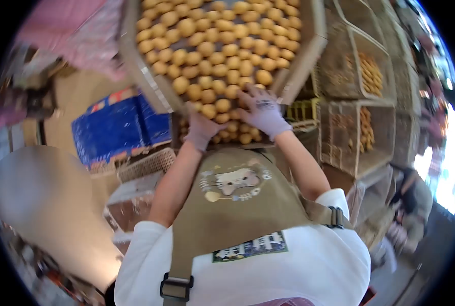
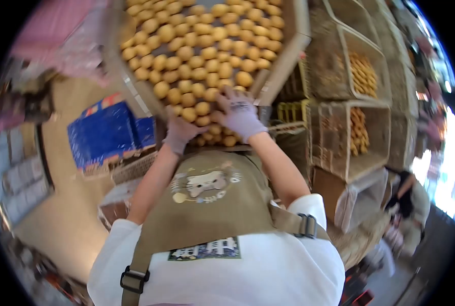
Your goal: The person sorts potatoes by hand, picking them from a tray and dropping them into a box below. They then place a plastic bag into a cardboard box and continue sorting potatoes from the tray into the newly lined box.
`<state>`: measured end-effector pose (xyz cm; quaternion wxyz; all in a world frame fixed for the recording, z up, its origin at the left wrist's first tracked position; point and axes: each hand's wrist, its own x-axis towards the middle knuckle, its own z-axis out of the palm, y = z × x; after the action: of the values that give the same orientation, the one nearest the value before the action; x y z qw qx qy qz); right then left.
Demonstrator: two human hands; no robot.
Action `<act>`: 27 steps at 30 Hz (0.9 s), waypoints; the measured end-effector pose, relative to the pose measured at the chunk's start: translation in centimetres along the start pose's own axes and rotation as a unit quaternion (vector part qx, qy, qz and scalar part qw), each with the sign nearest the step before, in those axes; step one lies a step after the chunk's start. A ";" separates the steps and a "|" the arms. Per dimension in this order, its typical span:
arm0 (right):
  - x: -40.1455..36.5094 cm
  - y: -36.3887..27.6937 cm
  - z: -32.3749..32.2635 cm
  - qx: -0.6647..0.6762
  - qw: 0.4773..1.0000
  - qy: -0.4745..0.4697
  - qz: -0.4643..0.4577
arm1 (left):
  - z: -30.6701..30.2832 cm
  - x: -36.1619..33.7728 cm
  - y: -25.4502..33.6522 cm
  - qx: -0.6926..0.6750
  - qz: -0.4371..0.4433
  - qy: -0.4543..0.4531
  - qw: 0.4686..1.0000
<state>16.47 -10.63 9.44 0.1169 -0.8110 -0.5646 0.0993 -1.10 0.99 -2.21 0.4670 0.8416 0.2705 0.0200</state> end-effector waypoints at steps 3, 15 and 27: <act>1.6 0.0 -1.0 0.021 0.999 -0.025 0.037 | -1.5 -0.9 1.2 -0.417 -0.104 0.000 0.903; 3.5 0.6 0.5 -0.079 0.978 -0.182 0.060 | -2.7 1.9 3.2 -0.881 -0.234 0.021 0.411; 5.9 -2.9 4.1 -0.063 0.990 0.062 -0.108 | -4.7 4.7 3.0 -0.853 -0.345 -0.011 0.392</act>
<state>14.70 -3.83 6.22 0.1105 -0.7554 -0.6458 -0.0006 2.90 5.59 1.80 0.9106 -0.1616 0.3743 0.0684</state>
